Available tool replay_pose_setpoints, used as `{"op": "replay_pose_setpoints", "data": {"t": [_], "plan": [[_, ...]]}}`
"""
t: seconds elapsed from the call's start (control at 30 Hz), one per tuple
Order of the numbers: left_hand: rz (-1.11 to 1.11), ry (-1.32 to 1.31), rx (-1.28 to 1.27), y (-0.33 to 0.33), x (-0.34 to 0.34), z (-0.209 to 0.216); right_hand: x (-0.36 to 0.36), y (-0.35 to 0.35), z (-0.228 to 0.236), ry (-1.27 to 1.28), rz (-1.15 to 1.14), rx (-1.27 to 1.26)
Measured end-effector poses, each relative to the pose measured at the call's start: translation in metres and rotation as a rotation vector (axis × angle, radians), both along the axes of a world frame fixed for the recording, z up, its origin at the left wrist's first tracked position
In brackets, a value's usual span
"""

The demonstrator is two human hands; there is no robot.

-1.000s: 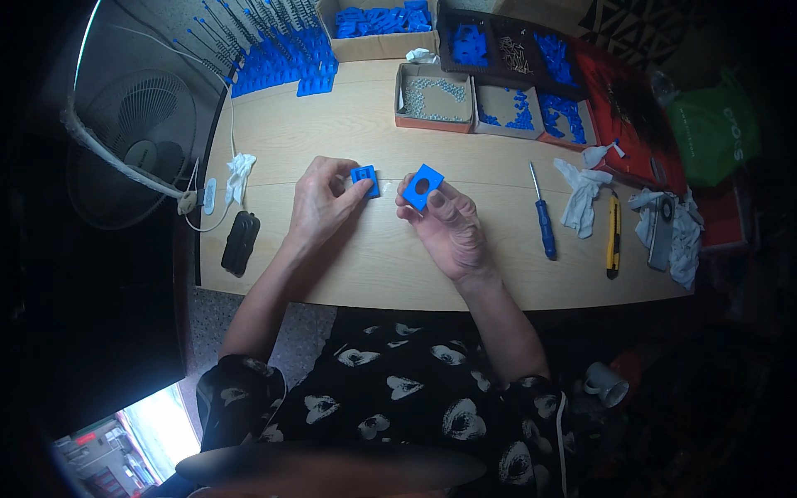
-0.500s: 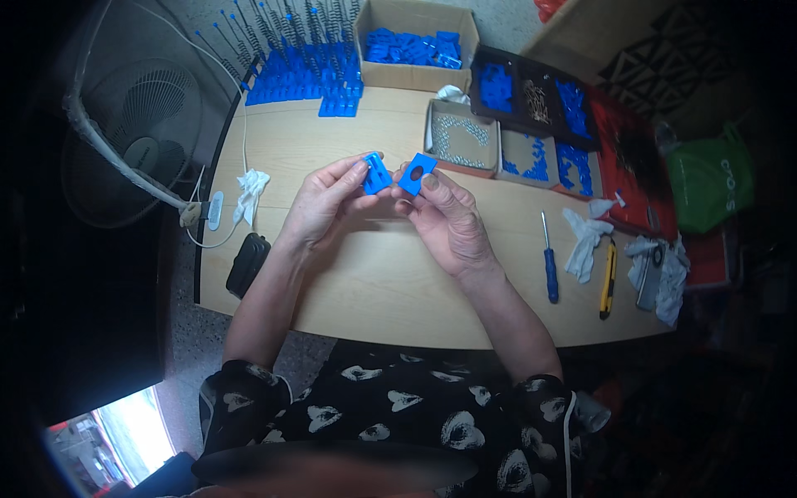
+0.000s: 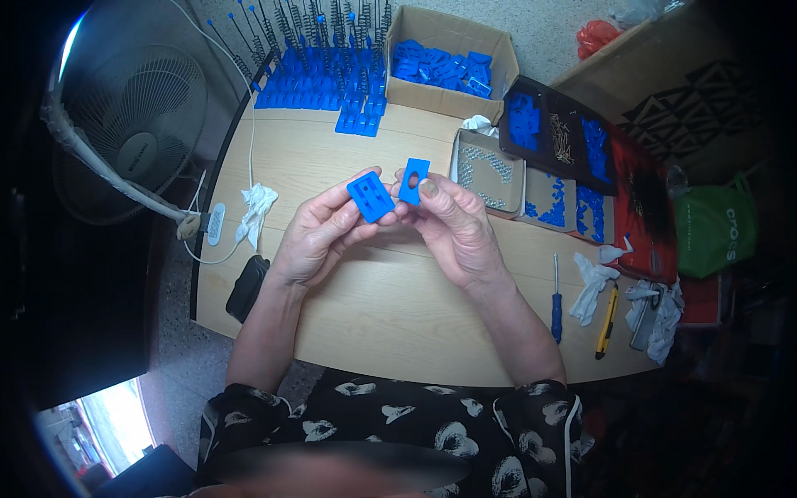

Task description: The person applies glue to a blue plastic piece and a spring, then joins them together. After setting that aside, they apply glue to another blue plastic piece and press it onto a third blue plastic piece by hand.

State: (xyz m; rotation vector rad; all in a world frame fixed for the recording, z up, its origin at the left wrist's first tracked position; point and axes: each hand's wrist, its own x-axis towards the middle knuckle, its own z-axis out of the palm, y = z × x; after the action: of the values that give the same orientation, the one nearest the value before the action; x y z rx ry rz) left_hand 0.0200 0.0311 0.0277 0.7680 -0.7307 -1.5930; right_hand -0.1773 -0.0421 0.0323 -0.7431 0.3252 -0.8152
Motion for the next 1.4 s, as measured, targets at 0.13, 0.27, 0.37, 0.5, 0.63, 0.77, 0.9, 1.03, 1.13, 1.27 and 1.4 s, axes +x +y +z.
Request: {"op": "replay_pose_setpoints", "data": {"t": [0.13, 0.27, 0.37, 0.5, 0.63, 0.77, 0.9, 1.03, 1.13, 1.27, 1.4], "plan": [[0.029, 0.019, -0.005, -0.001, -0.003, -0.003, 0.002, 0.002, 0.018, 0.214, -0.103, -0.163], [0.037, 0.066, -0.021, 0.002, -0.006, -0.007, 0.006, 0.009, 0.038, 0.496, -0.241, -0.486], [0.051, 0.053, -0.004, 0.004, -0.01, -0.01, 0.006, 0.012, 0.054, 0.757, -0.317, -0.898], [0.063, 0.062, -0.059, 0.004, -0.012, -0.011, 0.014, 0.022, 0.062, 0.941, -0.431, -1.116], [0.059, 0.02, -0.097, 0.004, -0.012, -0.015, 0.016, 0.021, 0.06, 1.012, -0.396, -1.16], [0.05, 0.02, -0.11, 0.003, -0.013, -0.016, 0.016, 0.02, 0.056, 1.054, -0.426, -1.225], [0.052, 0.045, -0.092, 0.003, -0.013, -0.016, 0.017, 0.021, 0.054, 1.084, -0.435, -1.266], [0.06, -0.001, -0.117, 0.003, -0.014, -0.017, 0.018, 0.02, 0.054, 1.094, -0.432, -1.277], [0.089, -0.031, -0.111, 0.003, -0.015, -0.016, 0.017, 0.018, 0.055, 1.119, -0.407, -1.266], [0.097, -0.041, -0.111, 0.002, -0.013, -0.015, 0.021, 0.015, 0.053, 1.102, -0.416, -1.265], [0.13, -0.074, -0.11, 0.002, -0.014, -0.014, 0.021, 0.015, 0.052, 1.108, -0.422, -1.244]]}}
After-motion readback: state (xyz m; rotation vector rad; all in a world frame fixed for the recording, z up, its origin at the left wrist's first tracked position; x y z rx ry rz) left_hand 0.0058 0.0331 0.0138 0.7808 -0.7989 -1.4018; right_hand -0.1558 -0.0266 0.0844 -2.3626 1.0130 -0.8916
